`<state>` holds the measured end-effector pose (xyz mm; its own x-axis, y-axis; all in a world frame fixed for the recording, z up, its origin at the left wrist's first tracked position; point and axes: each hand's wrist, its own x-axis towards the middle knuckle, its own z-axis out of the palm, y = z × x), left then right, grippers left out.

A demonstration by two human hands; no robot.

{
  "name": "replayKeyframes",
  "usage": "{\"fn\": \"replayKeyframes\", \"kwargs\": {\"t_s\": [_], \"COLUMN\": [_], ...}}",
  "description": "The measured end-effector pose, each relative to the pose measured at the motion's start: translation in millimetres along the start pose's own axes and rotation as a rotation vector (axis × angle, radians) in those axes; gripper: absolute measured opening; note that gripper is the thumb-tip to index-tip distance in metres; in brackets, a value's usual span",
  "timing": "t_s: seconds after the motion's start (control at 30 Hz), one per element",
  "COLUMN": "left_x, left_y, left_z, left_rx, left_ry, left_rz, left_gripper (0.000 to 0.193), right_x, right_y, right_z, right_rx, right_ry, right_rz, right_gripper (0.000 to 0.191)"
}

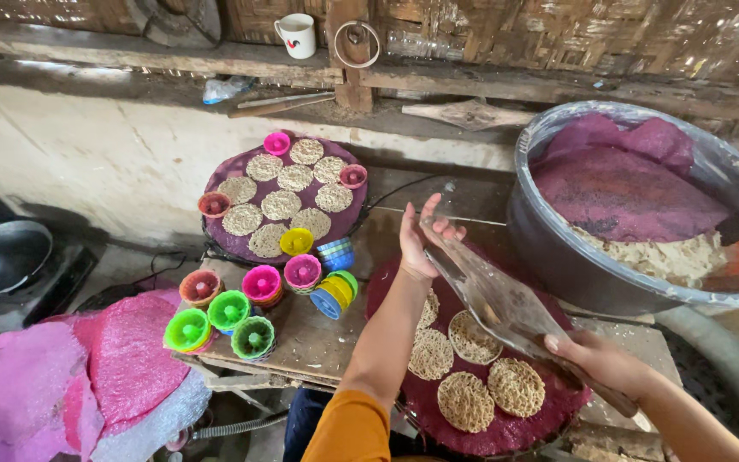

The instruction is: The person presses dough with a wooden hand press onto a cloth-covered round board, forming round perforated discs, and moves finished discs onto trays. They scoop more dough from a large basin and later place colorful plastic cups over the formed discs.

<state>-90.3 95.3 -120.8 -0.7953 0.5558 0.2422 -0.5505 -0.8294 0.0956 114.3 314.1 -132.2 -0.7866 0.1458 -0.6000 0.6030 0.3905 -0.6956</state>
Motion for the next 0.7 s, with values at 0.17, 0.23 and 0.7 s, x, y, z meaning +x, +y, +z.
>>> {"fn": "replayKeyframes", "kwargs": {"t_s": [0.17, 0.23, 0.7], "left_x": [-3.8, -4.2, -65.1], "left_y": [-17.1, -15.8, -18.8], "left_z": [0.2, 2.9, -26.4], "left_rx": [-0.029, 0.019, 1.972], "left_ry": [-0.007, 0.014, 0.133], "left_rz": [-0.052, -0.056, -0.002], "left_gripper": [0.055, 0.062, 0.073], "right_x": [-12.3, -20.9, 22.5], "right_y": [22.4, 31.2, -27.7], "right_z": [-1.2, -0.9, 30.1], "right_rx": [0.183, 0.461, -0.044], "right_ry": [0.058, 0.0, 0.142], "right_rz": [0.142, 0.198, -0.474], "right_gripper": [0.067, 0.063, 0.063]}}
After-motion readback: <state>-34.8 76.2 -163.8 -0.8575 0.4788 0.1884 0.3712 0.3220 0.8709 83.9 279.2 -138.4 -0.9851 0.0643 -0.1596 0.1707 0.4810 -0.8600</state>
